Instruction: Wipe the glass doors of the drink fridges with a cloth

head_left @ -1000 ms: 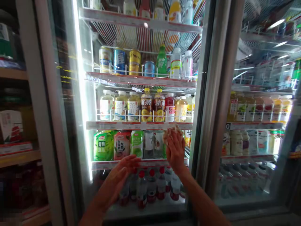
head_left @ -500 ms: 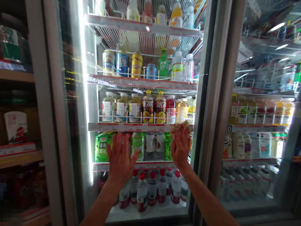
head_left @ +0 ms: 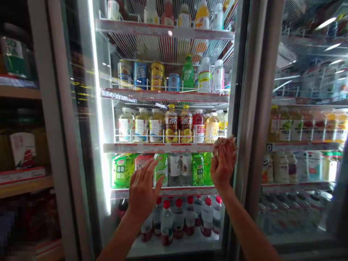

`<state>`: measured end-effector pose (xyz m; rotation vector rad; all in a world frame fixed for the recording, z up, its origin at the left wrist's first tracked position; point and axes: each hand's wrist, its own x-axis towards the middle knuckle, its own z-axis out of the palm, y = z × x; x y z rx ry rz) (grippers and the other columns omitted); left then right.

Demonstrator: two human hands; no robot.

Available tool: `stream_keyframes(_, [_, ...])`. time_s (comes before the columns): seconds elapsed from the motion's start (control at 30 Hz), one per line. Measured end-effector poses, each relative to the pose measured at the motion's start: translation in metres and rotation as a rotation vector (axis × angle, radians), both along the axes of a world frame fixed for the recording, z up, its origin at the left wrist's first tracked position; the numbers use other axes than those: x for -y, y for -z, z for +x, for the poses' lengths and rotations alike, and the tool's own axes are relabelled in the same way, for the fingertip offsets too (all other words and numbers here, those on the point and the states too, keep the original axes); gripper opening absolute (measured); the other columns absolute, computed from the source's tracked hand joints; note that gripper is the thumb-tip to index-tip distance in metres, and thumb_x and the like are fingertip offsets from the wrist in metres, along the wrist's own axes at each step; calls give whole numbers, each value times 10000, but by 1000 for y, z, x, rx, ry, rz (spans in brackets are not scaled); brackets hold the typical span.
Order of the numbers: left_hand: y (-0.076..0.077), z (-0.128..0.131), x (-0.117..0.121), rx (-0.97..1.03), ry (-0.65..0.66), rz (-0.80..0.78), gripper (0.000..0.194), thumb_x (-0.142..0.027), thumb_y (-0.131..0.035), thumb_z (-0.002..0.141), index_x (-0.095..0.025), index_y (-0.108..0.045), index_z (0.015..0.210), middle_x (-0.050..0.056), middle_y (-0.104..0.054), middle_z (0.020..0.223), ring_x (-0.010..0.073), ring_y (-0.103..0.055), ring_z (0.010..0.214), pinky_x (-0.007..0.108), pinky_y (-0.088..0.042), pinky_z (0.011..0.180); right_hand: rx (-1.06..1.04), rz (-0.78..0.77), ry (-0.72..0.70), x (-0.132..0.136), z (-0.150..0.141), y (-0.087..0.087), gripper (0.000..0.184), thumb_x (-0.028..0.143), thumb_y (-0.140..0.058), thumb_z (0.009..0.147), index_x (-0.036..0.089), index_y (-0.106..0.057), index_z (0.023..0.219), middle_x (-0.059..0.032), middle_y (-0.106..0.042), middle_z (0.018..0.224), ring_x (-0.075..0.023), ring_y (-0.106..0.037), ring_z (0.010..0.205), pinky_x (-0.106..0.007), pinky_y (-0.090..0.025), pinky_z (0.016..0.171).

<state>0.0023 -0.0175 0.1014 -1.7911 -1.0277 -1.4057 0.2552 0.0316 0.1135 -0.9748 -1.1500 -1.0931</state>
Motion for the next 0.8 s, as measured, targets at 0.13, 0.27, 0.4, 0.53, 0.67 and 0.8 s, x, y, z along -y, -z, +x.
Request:
stream_keyframes(0.13, [9,3,-2,-18,-102,-26,589,-353,-505,824,-172,-301,1346,155,-389,1367,300,-309,1294,483,-246,1041,120,-46,-43,0,-6,1,555,175,-441,827,217,-308,1364,-102,-360,1409,-241,-283,1323,-486,-257,1051])
stream_keyframes(0.27, [7,9,0,-60,-119,-43,739,-454,-464,830,-159,-115,1411,166,-192,1462,316,-108,1360,541,-97,1070,125,-34,-34,1,-17,7,575,169,-435,829,225,-273,1378,-91,-335,1424,-231,-274,1328,-479,-244,1063])
stream_keyframes(0.4, [-2,7,6,-62,-75,-9,692,-408,-419,862,-206,-60,1418,111,-386,1385,275,-99,1367,548,-20,1075,304,-115,-65,3,-22,7,598,173,-428,834,245,-229,1393,-66,-338,1425,-225,-254,1336,-455,-249,1073])
stream_keyframes(0.53, [-7,1,8,-2,-61,3,676,-406,-424,857,-231,-86,1416,100,-245,1458,295,-39,1369,559,-33,1073,149,-57,-27,2,-11,-3,595,184,-431,839,247,-225,1394,-69,-322,1433,-235,-263,1332,-482,-250,1067])
stream_keyframes(0.67, [-4,3,-3,-12,-66,27,686,-366,-472,839,-220,-123,1411,116,-232,1459,291,-103,1364,541,-75,1080,166,-58,-62,1,-13,-2,597,175,-413,840,237,-212,1398,-72,-295,1445,-240,-244,1339,-476,-280,1056])
stream_keyframes(0.8, [-3,5,-21,-33,-46,113,598,-289,-497,823,-199,-267,1368,128,-375,1389,260,-241,1334,498,-133,1087,325,-108,-92,1,-19,6,606,175,-434,830,253,-225,1393,-59,-359,1414,-229,-271,1329,-463,-287,1057])
